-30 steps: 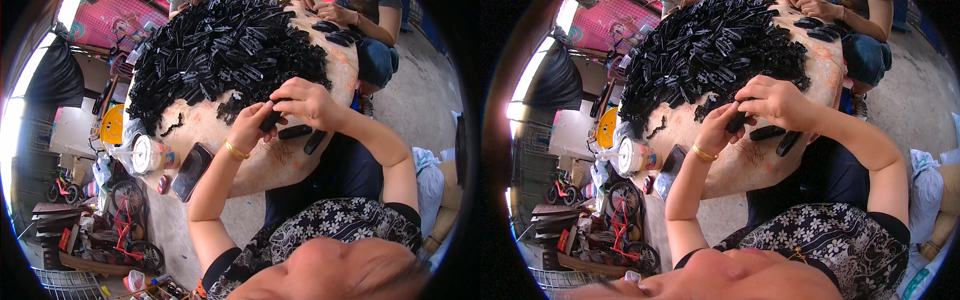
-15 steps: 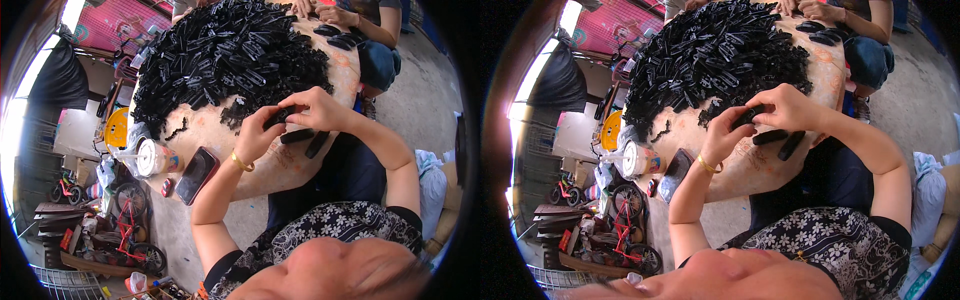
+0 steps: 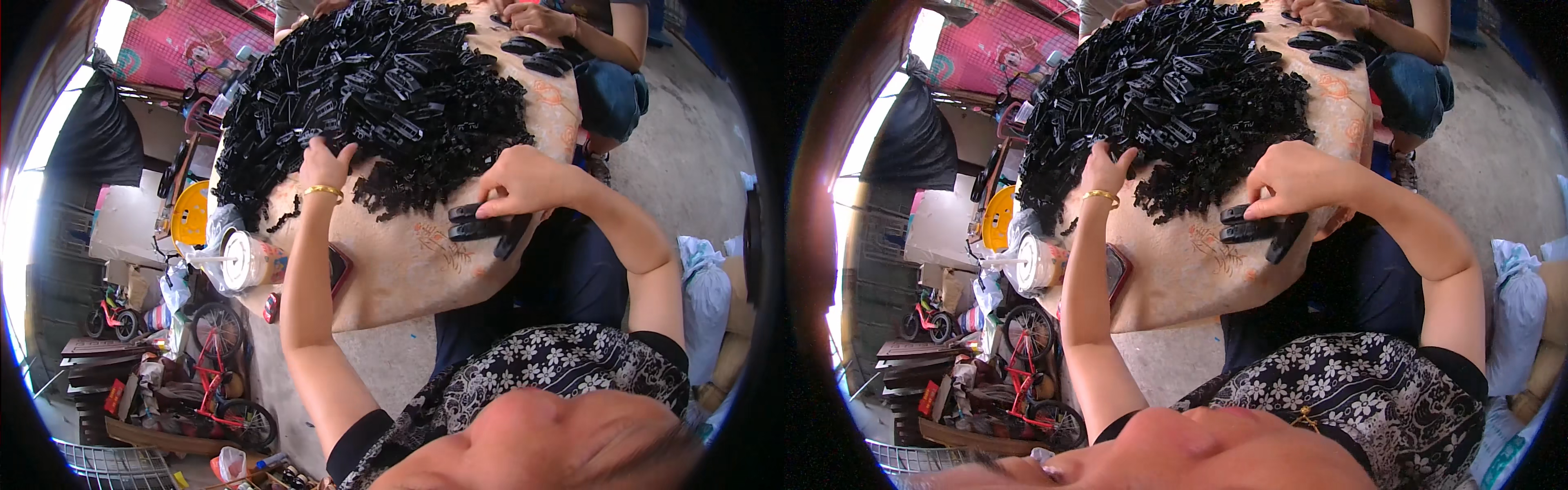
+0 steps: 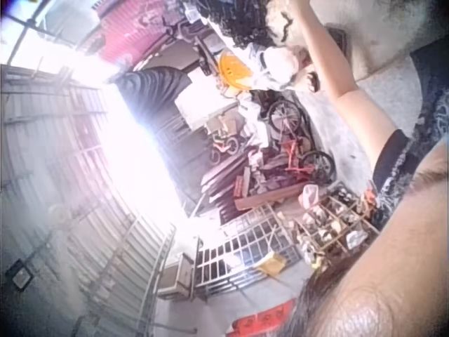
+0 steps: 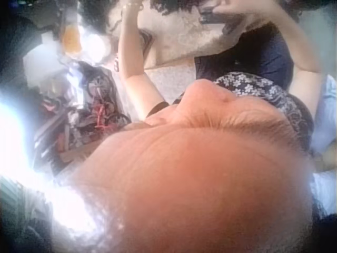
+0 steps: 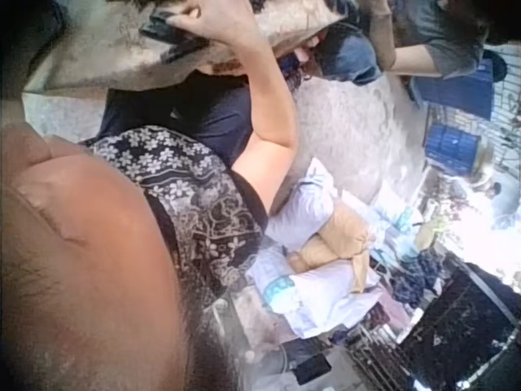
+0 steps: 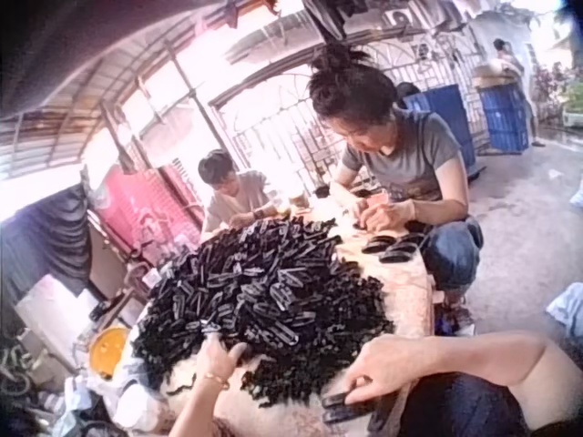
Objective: Assembling black plastic hair clips while seated at a table.
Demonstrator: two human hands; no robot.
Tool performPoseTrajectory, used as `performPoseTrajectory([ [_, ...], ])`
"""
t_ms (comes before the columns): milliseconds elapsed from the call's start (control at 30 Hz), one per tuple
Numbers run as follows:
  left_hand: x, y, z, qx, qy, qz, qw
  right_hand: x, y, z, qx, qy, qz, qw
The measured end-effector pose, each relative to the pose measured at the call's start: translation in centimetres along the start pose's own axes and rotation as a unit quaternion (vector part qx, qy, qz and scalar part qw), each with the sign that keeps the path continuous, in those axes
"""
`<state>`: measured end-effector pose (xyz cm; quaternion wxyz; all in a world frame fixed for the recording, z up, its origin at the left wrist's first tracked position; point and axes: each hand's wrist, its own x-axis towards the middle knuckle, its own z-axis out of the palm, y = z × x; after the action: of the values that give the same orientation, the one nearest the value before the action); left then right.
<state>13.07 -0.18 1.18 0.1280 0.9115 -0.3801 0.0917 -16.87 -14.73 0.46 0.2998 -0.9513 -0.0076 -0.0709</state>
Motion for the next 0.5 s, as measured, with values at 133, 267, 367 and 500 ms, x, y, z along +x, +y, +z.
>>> performPoseTrajectory([
  [133,2.3,-3.8,2.4,-0.044,-0.075,-0.077,0.993,1.3,0.7,2.5,-0.028,0.153,-0.092,0.983],
  [267,2.5,-4.4,2.9,-0.141,-0.121,-0.095,0.978,2.6,1.1,4.3,-0.098,0.151,-0.090,0.980],
  [367,1.4,-3.3,2.2,-0.332,-0.084,-0.120,0.932,3.3,1.2,4.8,-0.131,0.181,-0.099,0.970],
  [500,-0.6,-1.9,2.1,-0.791,-0.224,-0.196,0.535,3.6,1.1,4.9,-0.168,0.219,-0.129,0.952],
])
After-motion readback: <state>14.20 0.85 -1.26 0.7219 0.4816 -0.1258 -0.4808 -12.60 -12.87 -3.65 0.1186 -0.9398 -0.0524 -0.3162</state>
